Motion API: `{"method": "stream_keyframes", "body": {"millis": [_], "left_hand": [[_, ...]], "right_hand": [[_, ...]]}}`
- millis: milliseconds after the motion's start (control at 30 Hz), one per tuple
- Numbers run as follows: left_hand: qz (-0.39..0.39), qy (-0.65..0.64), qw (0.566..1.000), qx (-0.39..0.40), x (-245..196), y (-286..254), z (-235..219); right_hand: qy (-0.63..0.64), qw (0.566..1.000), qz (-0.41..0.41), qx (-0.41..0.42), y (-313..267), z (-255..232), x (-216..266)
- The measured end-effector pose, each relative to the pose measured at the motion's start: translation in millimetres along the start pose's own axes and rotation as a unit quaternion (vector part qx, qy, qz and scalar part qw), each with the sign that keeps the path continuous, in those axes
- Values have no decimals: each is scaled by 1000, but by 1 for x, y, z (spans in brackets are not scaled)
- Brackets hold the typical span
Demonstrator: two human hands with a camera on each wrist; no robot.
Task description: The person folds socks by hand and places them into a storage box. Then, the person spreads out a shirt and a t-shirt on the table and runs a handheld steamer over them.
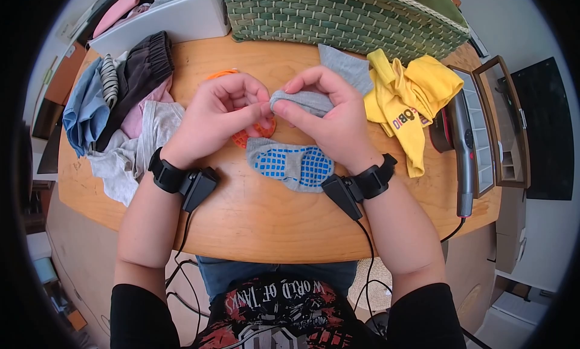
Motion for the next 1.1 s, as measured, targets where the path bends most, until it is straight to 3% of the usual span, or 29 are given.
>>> {"method": "stream_keyframes", "body": {"millis": [467, 567, 633, 667, 733, 767, 933, 1100], "left_hand": [[16, 14, 999, 35, -1, -2, 6], [9, 0, 1000, 22, 3, 1, 1], [45, 13, 999, 4, -4, 2, -1], [82, 25, 996, -14, -10, 0, -3], [66, 17, 998, -11, -6, 2, -6], [49, 9, 999, -8, -3, 4, -7], [34, -34, 998, -41, -2, 5, -17], [21, -36, 998, -45, -1, 4, -18]], "right_hand": [[-40, 999, 12, -22, 0, -5, 0], [-25, 998, 63, -18, -2, -3, -2], [97, 991, 96, 1, -3, 5, -4], [97, 991, 96, 1, -3, 4, -7], [73, 996, 19, 53, 1, 9, -4], [73, 996, 19, 53, 2, 9, -3], [99, 991, 80, -40, 1, -13, -15], [106, 988, 101, -49, 2, -13, -11]]}}
Point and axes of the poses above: each hand's wrist, its own y-axis towards the middle knuckle, its own z-axis out of the palm, x = y × z, the point moved 9 cm from there along y, towards the middle knuckle, and after that the axes turned 9 degrees about -z, right-handed, at the moved point
